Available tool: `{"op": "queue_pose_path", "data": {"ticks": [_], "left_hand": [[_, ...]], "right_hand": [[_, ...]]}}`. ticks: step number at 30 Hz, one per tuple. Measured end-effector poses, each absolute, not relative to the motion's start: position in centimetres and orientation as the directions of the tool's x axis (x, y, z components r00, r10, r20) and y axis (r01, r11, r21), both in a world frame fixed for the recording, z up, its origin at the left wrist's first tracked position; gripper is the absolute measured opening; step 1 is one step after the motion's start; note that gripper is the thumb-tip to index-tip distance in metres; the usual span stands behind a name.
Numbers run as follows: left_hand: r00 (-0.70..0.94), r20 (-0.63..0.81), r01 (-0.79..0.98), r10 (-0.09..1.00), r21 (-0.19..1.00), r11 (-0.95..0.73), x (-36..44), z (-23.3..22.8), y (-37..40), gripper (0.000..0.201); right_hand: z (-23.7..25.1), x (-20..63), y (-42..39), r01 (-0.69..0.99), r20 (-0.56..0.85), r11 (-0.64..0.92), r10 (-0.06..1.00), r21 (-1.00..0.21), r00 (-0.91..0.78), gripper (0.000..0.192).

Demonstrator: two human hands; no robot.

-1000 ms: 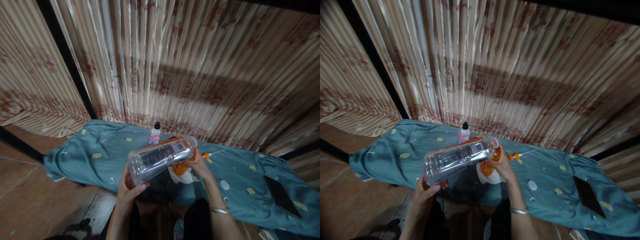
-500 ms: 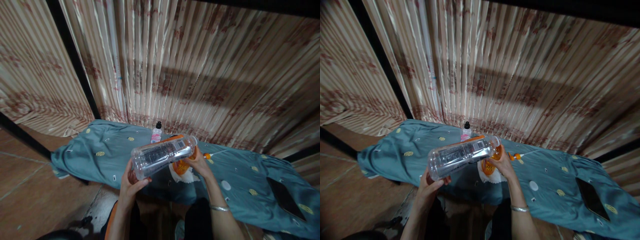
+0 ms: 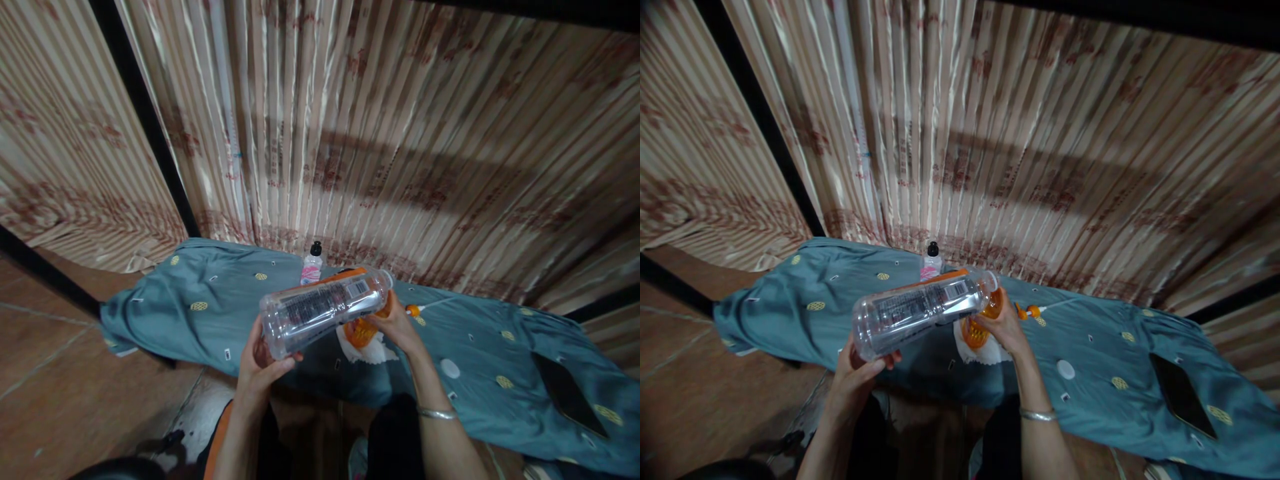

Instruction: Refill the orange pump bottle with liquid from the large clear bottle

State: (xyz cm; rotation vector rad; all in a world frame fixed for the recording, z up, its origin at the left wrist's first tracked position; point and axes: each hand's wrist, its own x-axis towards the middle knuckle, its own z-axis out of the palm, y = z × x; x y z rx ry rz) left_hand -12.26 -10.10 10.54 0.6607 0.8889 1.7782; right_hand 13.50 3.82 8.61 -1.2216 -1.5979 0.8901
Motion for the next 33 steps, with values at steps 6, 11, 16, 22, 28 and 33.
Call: {"op": "queue_pose_path", "data": {"ticks": [6,11,16,22,28,33], "left_hand": [[-0.358,0.036,-0.525,0.933,0.819,-0.233,-12.4,10.2,-10.0,0.065],[-0.336,0.062,-0.508,0.940,0.828,-0.237,-12.6,10.1,-10.0,0.081],[-0.341,0.044,-0.531,0.939,0.815,-0.231,-12.5,10.2,-10.0,0.088],[-0.289,0.064,-0.500,0.955,0.840,-0.208,-13.1,10.1,-9.7,0.087],[-0.289,0.055,-0.501,0.956,0.842,-0.200,-13.2,9.9,-9.7,0.083],[-0.273,0.032,-0.521,0.961,0.835,-0.176,-13.2,9.7,-9.7,0.087]], "right_hand": [[8.2,13.7,3.9,0.298,0.238,0.262,0.965,-0.918,-0.115,0.091],[8.5,13.6,3.8,0.321,0.245,0.265,0.964,-0.909,-0.104,0.094],[8.5,13.5,3.8,0.323,0.230,0.247,0.969,-0.913,-0.092,0.099],[8.3,13.6,3.9,0.315,0.227,0.243,0.970,-0.917,-0.087,0.099],[8.5,13.6,3.8,0.309,0.233,0.247,0.969,-0.918,-0.082,0.094],[8.4,13.5,3.8,0.254,0.224,0.247,0.968,-0.935,-0.116,0.085]]}}
